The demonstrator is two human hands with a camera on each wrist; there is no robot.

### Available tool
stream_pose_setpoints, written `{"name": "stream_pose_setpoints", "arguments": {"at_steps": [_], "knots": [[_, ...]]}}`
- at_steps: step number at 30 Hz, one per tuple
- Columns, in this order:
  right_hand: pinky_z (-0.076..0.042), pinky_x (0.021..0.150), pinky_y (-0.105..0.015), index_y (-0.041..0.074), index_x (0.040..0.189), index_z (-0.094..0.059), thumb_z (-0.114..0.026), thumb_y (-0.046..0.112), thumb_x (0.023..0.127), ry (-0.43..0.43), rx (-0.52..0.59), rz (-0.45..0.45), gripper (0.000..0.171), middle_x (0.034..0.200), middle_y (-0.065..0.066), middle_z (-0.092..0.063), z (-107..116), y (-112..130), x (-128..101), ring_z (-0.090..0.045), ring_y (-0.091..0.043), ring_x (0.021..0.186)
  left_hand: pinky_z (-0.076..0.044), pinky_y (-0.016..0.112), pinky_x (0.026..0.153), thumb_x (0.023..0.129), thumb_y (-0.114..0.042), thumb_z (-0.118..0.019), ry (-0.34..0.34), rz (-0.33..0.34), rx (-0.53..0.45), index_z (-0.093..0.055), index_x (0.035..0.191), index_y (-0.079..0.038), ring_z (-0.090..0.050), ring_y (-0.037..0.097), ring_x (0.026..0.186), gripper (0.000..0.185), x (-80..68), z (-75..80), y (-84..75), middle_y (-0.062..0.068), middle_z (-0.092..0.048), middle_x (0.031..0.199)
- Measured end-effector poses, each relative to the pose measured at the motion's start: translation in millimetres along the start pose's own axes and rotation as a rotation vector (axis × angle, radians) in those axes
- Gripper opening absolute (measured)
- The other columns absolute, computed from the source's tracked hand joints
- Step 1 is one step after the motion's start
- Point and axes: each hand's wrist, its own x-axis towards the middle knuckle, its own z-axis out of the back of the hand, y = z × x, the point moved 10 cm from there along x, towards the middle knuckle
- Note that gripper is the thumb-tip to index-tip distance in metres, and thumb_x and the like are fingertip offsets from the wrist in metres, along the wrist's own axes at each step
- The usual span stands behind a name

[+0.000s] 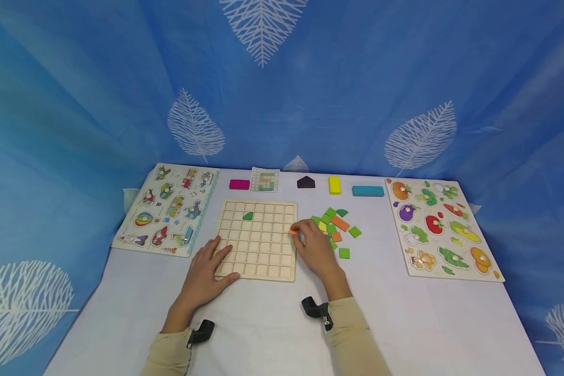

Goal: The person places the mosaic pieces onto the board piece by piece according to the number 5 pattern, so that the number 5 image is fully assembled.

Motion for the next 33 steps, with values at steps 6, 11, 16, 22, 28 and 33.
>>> {"name": "stream_pose_setpoints", "arguments": {"at_steps": [6, 11, 16, 22, 28, 33], "knots": [[-0.057, 0.090, -0.041, 0.017, 0.115, -0.069, -0.065, 0.025, 0.102, 0.105, 0.043, 0.104, 0.016, 0.123, -0.002, -0.065, -36.9, 44.4, 28.7, -0.067, -0.021, 0.107, -0.018, 0.064, 0.124, 0.085, -0.054, -0.076, -0.010, -0.003, 0.004, -0.050, 0.151, -0.018, -0.018, 0.039, 0.157, 0.079, 2.2, 0.8, 1.2, 0.015, -0.024, 0.169], [-0.059, 0.092, -0.042, 0.018, 0.113, -0.069, -0.064, 0.027, 0.102, 0.144, 0.029, 0.144, 0.015, 0.122, 0.000, -0.065, -61.1, 69.7, 42.5, -0.069, -0.022, 0.109, -0.018, 0.063, 0.125, 0.085, -0.056, -0.075, 0.001, 0.000, 0.017, -0.050, 0.152, -0.019, -0.018, 0.039, 0.158, 0.080, 2.8, -1.9, 3.0, 0.014, -0.024, 0.169], [-0.060, 0.084, -0.039, 0.018, 0.113, -0.070, -0.063, 0.029, 0.103, 0.145, -0.018, 0.172, 0.017, 0.120, -0.002, -0.066, -77.9, 84.6, 53.3, -0.070, -0.021, 0.102, -0.021, 0.064, 0.123, 0.085, -0.053, -0.077, -0.023, -0.030, 0.023, -0.052, 0.150, -0.017, -0.022, 0.042, 0.156, 0.078, 1.2, -0.4, 1.0, 0.017, -0.027, 0.167], [-0.061, 0.084, -0.037, 0.019, 0.111, -0.076, -0.066, 0.029, 0.101, 0.117, -0.063, 0.179, 0.017, 0.119, 0.002, -0.068, -84.4, 88.1, 56.1, -0.071, -0.018, 0.102, -0.021, 0.065, 0.123, 0.087, -0.054, -0.075, -0.017, -0.040, 0.026, -0.051, 0.151, -0.018, -0.021, 0.041, 0.156, 0.077, 1.5, -1.2, 0.3, 0.017, -0.027, 0.168], [-0.059, 0.093, -0.035, 0.019, 0.114, -0.078, -0.067, 0.028, 0.100, 0.107, -0.090, 0.195, 0.020, 0.119, 0.004, -0.071, -85.2, 90.6, 54.2, -0.069, -0.016, 0.113, -0.021, 0.064, 0.124, 0.087, -0.055, -0.074, -0.012, -0.030, 0.028, -0.050, 0.151, -0.019, -0.021, 0.039, 0.157, 0.078, 1.6, -0.3, 1.9, 0.015, -0.026, 0.168], [-0.060, 0.091, -0.034, 0.021, 0.116, -0.078, -0.066, 0.031, 0.101, 0.115, -0.134, 0.175, 0.022, 0.121, 0.006, -0.072, -85.2, 88.8, 52.9, -0.068, -0.016, 0.112, -0.020, 0.064, 0.124, 0.087, -0.055, -0.074, -0.006, -0.027, 0.025, -0.050, 0.152, -0.019, -0.020, 0.039, 0.157, 0.078, 2.1, -0.4, 2.6, 0.015, -0.025, 0.169]]}}
